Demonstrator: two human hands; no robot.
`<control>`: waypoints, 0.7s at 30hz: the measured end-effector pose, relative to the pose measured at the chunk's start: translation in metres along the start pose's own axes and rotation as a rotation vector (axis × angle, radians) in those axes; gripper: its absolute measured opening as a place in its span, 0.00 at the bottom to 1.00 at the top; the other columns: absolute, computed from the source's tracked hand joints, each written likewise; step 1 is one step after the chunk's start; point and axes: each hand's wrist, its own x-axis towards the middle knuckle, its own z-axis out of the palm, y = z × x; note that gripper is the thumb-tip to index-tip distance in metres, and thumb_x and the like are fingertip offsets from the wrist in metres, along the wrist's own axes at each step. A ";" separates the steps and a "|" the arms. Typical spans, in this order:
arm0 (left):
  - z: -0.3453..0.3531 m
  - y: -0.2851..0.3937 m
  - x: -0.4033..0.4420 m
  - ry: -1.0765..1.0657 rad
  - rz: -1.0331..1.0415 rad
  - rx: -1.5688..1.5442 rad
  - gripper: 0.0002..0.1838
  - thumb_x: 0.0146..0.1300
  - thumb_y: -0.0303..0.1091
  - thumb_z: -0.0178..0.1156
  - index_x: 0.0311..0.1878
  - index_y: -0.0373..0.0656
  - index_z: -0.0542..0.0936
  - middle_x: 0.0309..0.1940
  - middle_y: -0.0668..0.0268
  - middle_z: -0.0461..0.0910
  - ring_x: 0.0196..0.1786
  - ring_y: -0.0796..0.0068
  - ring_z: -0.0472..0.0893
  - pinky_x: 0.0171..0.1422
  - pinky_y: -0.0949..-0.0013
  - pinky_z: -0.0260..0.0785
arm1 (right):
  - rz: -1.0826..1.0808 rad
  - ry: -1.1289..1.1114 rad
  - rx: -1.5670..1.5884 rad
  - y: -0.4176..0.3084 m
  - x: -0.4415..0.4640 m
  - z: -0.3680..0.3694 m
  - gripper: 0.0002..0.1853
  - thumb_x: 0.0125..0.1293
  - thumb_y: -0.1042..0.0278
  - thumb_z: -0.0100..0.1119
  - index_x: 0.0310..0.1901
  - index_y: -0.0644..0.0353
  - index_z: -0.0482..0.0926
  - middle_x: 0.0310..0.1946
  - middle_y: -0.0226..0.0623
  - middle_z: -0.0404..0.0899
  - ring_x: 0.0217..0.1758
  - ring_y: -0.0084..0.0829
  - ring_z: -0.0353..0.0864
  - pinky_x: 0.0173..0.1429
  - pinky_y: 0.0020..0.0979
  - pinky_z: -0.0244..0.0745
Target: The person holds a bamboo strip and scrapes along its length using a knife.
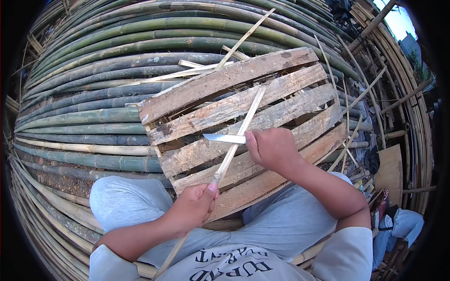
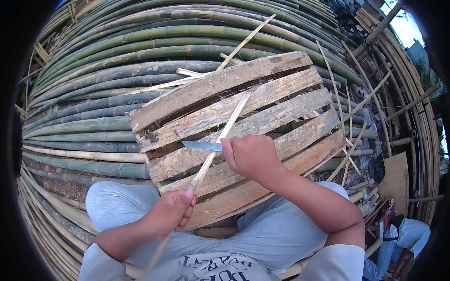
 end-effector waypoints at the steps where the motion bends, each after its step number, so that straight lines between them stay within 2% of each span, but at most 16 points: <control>1: 0.000 0.001 -0.001 -0.003 -0.006 -0.014 0.21 0.77 0.54 0.42 0.38 0.46 0.68 0.19 0.75 0.59 0.18 0.85 0.55 0.20 0.76 0.47 | -0.046 -0.031 0.015 0.000 0.000 -0.004 0.22 0.69 0.54 0.51 0.20 0.57 0.75 0.11 0.41 0.73 0.12 0.42 0.75 0.19 0.40 0.70; 5: -0.003 0.003 -0.005 -0.043 -0.015 -0.039 0.21 0.77 0.55 0.43 0.38 0.47 0.68 0.20 0.76 0.58 0.18 0.85 0.53 0.20 0.76 0.46 | -0.076 -0.081 0.031 -0.001 -0.003 -0.021 0.21 0.71 0.53 0.51 0.25 0.59 0.74 0.13 0.42 0.75 0.14 0.43 0.76 0.20 0.40 0.70; 7: -0.004 0.004 -0.006 -0.060 -0.027 -0.057 0.20 0.78 0.53 0.42 0.39 0.46 0.68 0.19 0.76 0.60 0.18 0.86 0.54 0.19 0.77 0.47 | -0.044 -0.257 0.039 0.000 -0.003 -0.028 0.18 0.72 0.53 0.48 0.31 0.60 0.72 0.16 0.44 0.75 0.19 0.47 0.78 0.25 0.44 0.71; 11: -0.003 0.011 -0.011 -0.102 -0.084 -0.109 0.19 0.78 0.52 0.41 0.40 0.45 0.68 0.20 0.76 0.60 0.17 0.86 0.54 0.18 0.77 0.47 | 0.073 -0.208 -0.020 0.013 0.005 -0.022 0.18 0.73 0.54 0.48 0.31 0.61 0.72 0.16 0.44 0.75 0.19 0.48 0.78 0.26 0.46 0.71; 13: -0.003 0.016 -0.014 -0.127 -0.100 -0.110 0.19 0.78 0.53 0.41 0.39 0.47 0.67 0.20 0.76 0.59 0.18 0.86 0.54 0.20 0.77 0.46 | 0.222 -0.147 -0.076 0.040 0.016 -0.019 0.18 0.74 0.56 0.47 0.32 0.61 0.73 0.17 0.45 0.75 0.21 0.50 0.78 0.28 0.47 0.72; 15: -0.003 0.023 -0.016 -0.158 -0.112 -0.108 0.19 0.78 0.54 0.42 0.39 0.49 0.67 0.20 0.76 0.58 0.20 0.85 0.54 0.22 0.77 0.45 | 0.225 -0.173 -0.072 0.048 0.018 -0.018 0.18 0.74 0.56 0.47 0.32 0.62 0.73 0.17 0.46 0.76 0.22 0.50 0.78 0.28 0.48 0.72; 17: -0.006 0.029 -0.017 -0.150 -0.176 -0.125 0.20 0.78 0.53 0.41 0.40 0.46 0.68 0.21 0.75 0.59 0.18 0.86 0.54 0.19 0.77 0.47 | 0.200 -0.196 -0.029 0.051 0.017 -0.017 0.18 0.74 0.56 0.46 0.33 0.62 0.73 0.19 0.47 0.76 0.23 0.51 0.79 0.29 0.49 0.72; 21: -0.018 0.031 -0.012 -0.198 -0.173 -0.071 0.20 0.78 0.53 0.40 0.40 0.46 0.68 0.21 0.75 0.59 0.18 0.86 0.54 0.20 0.77 0.48 | 0.259 -0.245 0.025 0.052 0.016 -0.022 0.17 0.73 0.57 0.47 0.32 0.62 0.72 0.18 0.46 0.75 0.21 0.51 0.78 0.27 0.49 0.71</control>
